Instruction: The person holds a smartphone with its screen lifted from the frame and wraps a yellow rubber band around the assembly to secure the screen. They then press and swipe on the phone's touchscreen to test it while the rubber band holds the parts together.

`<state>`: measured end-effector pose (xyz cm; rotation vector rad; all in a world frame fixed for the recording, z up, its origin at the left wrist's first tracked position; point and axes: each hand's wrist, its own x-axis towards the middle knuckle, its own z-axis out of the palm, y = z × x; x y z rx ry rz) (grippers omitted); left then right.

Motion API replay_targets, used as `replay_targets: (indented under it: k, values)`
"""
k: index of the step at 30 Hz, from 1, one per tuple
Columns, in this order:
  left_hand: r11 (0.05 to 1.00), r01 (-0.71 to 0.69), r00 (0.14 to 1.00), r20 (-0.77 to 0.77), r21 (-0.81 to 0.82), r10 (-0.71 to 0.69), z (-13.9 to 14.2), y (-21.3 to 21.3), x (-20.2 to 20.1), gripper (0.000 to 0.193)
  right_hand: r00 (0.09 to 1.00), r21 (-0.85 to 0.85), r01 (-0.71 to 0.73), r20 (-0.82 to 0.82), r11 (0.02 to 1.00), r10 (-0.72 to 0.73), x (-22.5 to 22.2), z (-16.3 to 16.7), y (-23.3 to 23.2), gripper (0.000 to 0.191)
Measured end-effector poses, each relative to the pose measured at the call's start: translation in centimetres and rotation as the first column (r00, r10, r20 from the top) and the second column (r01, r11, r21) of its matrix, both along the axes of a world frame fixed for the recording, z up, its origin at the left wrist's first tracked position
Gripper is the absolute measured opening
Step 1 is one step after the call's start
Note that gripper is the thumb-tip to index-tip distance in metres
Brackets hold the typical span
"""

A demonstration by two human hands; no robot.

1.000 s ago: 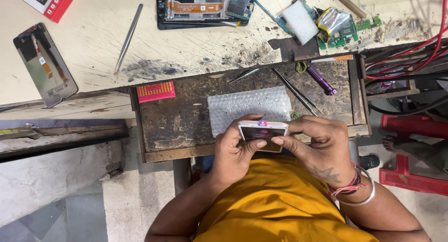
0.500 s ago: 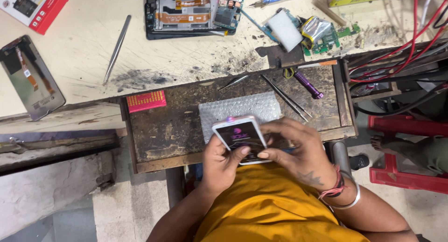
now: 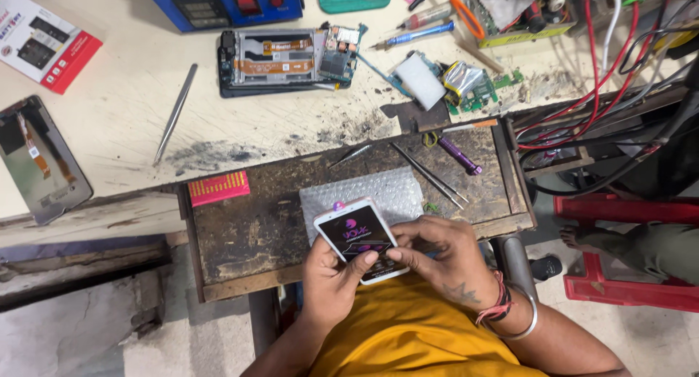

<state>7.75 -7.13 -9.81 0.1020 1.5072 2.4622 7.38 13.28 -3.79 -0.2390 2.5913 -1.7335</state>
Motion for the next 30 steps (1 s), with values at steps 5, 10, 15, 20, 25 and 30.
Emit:
replay_targets:
  k: [5,10,15,20,25,30]
  values:
    - [0.993,0.023,0.999,-0.026,-0.118,-0.027,0.4,-0.2,0.1,0.040,0.992,-0.031,0.032,0.120,0.999,-0.029,0.2,-1.7,0.0,0.038]
    - [0.940,-0.063,0.940,-0.335,-0.336,-0.056,0.9,-1.1,-0.5,0.038,0.915,-0.512,0.136,0.393,0.848,0.090,0.8,-4.5,2.3,0.028]
    - [0.810,-0.357,0.918,-0.337,-0.465,0.211,2.0,-4.0,-2.3,0.018,0.935,-0.564,0.282,0.343,0.776,-0.091,1.9,-7.3,6.0,0.032]
    - [0.744,-0.475,0.867,-0.393,-0.470,0.305,4.4,-7.4,-4.5,0.024,0.946,-0.587,0.301,0.281,0.752,-0.160,3.0,-8.8,8.2,0.032]
    - [0.135,-0.637,0.769,-0.638,-0.759,0.038,7.2,-10.3,-8.9,0.044,0.939,-0.589,0.326,0.293,0.739,-0.180,3.3,-9.5,8.8,0.028]
    - [-0.420,-0.595,0.802,-0.477,-0.685,-0.359,5.8,-10.4,-9.7,0.081,0.934,-0.585,0.344,0.296,0.735,-0.202,3.3,-9.8,8.5,0.032]
